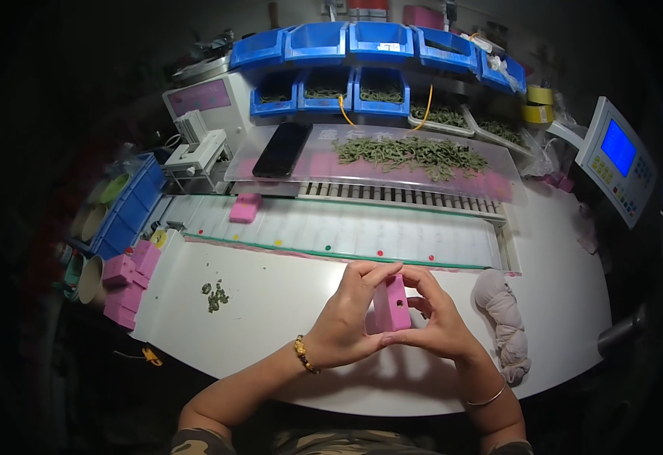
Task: The person assembles small craft items by placing a circular metal piece and a dark stem into a pink mold, then using a white cloth to press down on the assembly before removing the finished item from the mold.
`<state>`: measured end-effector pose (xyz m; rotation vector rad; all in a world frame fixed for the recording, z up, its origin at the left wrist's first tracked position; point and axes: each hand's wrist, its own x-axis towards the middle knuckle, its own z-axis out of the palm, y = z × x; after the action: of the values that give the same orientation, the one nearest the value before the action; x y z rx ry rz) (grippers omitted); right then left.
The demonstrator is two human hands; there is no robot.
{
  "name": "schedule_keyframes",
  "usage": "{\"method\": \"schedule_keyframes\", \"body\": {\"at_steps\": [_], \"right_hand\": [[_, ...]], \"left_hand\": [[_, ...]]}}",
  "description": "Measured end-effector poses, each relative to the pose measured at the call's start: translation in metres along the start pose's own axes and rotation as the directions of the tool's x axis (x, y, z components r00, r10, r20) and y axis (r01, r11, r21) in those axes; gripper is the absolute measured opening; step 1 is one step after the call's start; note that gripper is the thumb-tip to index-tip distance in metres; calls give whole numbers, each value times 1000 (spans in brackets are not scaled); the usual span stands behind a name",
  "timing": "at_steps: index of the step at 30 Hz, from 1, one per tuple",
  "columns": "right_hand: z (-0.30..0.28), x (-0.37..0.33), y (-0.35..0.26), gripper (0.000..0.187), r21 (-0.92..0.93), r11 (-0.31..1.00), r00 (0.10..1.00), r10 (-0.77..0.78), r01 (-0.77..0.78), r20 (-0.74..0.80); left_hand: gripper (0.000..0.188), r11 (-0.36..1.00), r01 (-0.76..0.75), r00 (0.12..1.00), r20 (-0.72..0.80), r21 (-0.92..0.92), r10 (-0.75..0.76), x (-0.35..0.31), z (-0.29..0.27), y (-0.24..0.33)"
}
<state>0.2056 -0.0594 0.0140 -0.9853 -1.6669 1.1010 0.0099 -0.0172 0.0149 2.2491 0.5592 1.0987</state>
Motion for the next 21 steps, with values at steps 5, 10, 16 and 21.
{"method": "schedule_keyframes", "body": {"at_steps": [5, 10, 16, 21], "right_hand": [[-2, -2, 2, 81, -22, 1000, 991, -19, 22, 132], [0, -2, -3, 80, 32, 999, 934, -14, 3, 358], [9, -8, -14, 44, -179, 984, 967, 37, 9, 254], [23, -22, -37, 24, -651, 735, 968, -251, 189, -1]], "left_hand": [[93, 990, 140, 989, 42, -30, -139, -12, -4, 2], [80, 890, 417, 897, 242, -181, -371, -35, -26, -2], [40, 929, 363, 931, 78, -76, -358, -59, -17, 2], [39, 924, 383, 916, 119, 24, -383, -54, -11, 17]]}}
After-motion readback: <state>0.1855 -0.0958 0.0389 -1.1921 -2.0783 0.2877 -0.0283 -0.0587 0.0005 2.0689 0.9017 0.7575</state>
